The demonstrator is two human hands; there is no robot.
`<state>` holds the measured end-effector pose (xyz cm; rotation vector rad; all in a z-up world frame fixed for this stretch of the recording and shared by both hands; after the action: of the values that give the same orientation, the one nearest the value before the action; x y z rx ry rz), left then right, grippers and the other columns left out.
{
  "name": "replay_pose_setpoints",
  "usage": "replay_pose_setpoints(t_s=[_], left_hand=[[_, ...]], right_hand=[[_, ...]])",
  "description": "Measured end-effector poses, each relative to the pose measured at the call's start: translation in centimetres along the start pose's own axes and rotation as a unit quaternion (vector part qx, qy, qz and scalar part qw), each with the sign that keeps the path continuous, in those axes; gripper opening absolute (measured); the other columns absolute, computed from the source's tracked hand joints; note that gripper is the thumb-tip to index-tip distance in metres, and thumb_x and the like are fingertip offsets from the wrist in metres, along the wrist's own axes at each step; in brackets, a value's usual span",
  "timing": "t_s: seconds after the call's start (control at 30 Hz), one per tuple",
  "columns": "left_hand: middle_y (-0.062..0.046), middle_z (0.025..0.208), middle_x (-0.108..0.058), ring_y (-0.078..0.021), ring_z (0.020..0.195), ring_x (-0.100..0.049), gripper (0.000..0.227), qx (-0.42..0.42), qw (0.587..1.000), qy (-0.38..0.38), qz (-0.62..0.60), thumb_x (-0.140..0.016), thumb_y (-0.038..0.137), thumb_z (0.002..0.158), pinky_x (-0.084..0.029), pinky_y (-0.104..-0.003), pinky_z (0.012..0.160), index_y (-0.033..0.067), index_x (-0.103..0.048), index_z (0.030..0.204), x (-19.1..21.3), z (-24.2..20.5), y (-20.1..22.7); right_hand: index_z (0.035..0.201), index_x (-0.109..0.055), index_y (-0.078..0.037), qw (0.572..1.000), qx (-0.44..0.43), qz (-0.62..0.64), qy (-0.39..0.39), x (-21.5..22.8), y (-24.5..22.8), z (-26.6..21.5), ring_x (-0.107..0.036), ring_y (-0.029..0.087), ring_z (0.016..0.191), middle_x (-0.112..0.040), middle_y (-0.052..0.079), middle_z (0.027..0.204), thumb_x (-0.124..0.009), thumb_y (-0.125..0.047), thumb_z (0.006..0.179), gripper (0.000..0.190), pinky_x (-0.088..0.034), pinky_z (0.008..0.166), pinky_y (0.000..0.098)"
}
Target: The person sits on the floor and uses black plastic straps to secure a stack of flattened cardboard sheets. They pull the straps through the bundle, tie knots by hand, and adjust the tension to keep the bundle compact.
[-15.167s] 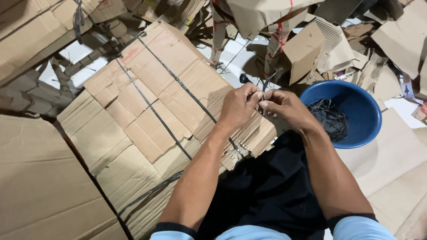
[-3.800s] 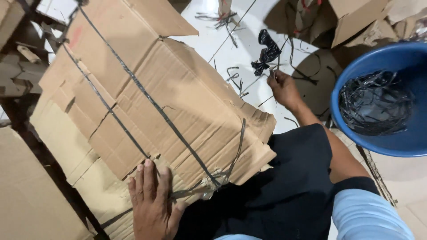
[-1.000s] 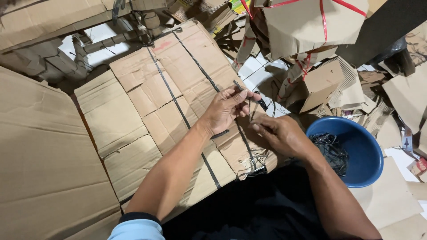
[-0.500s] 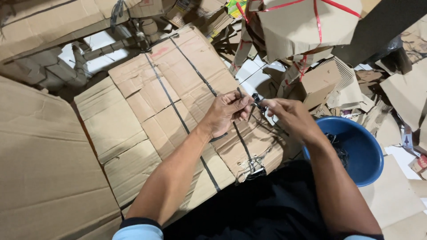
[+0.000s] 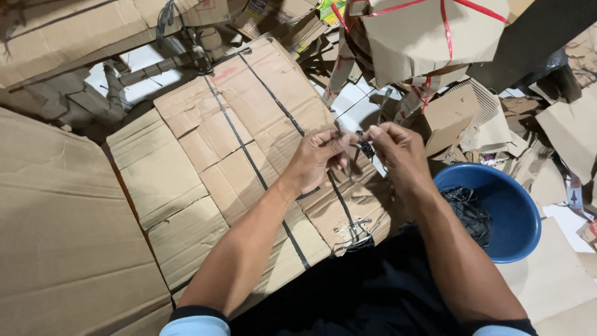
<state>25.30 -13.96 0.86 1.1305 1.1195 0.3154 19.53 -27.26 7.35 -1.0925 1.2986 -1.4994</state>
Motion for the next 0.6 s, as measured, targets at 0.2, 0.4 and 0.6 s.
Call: replay_pose_setpoints(t_s=[0.2,0.4,0.6], left_hand=[[-0.011,0.086,-0.076,-0.0076,0.057,-0.062,0.024,-0.015,0.998,0.049,-0.032,-0.076,0.021,0.097,-0.05,-0.017,0.052,0.0018,-0.076,0.112,1.1,0.2,-0.7],[-0.006,0.073,-0.072,-0.0047,0.054,-0.058,0.025,-0.011,0.999,0.037,0.002,-0.074,0.02,0.098,-0.044,-0.015,0.049,0.0006,-0.076,0.113,0.5,0.1,-0.7],[-0.008,0.086,-0.077,-0.0021,0.055,-0.059,0.021,-0.012,0.999,0.032,0.022,-0.074,0.021,0.098,-0.045,-0.014,0.049,0.0037,-0.076,0.109,0.8,0.4,-1.4]], right_hand=[[0.082,-0.072,-0.008,0.973,0.021,-0.2,-0.111,-2.7,-1.2,-1.4,-0.047,0.014,0.063,-0.054,0.005,0.06,-0.067,-0.023,0.102,0.026,-0.038,0.058,0.0317],[0.085,-0.073,-0.008,0.956,0.032,-0.264,-0.122,-2.7,-1.0,-1.1,-0.056,0.021,0.064,-0.063,0.013,0.064,-0.066,-0.023,0.1,0.022,-0.046,0.061,0.0374],[0.083,-0.073,-0.008,0.958,0.005,-0.249,-0.142,-2.6,0.5,-1.2,-0.058,0.019,0.064,-0.069,0.014,0.067,-0.068,-0.02,0.096,0.018,-0.046,0.06,0.0384]])
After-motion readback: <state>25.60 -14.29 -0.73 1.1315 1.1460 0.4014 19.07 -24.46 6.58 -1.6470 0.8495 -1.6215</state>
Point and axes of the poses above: each hand's wrist, its own z-axis towards the middle knuckle, its own x-axis out of the back of the hand, y = z × x, the point moved 9 cm from there along z, towards the middle knuckle
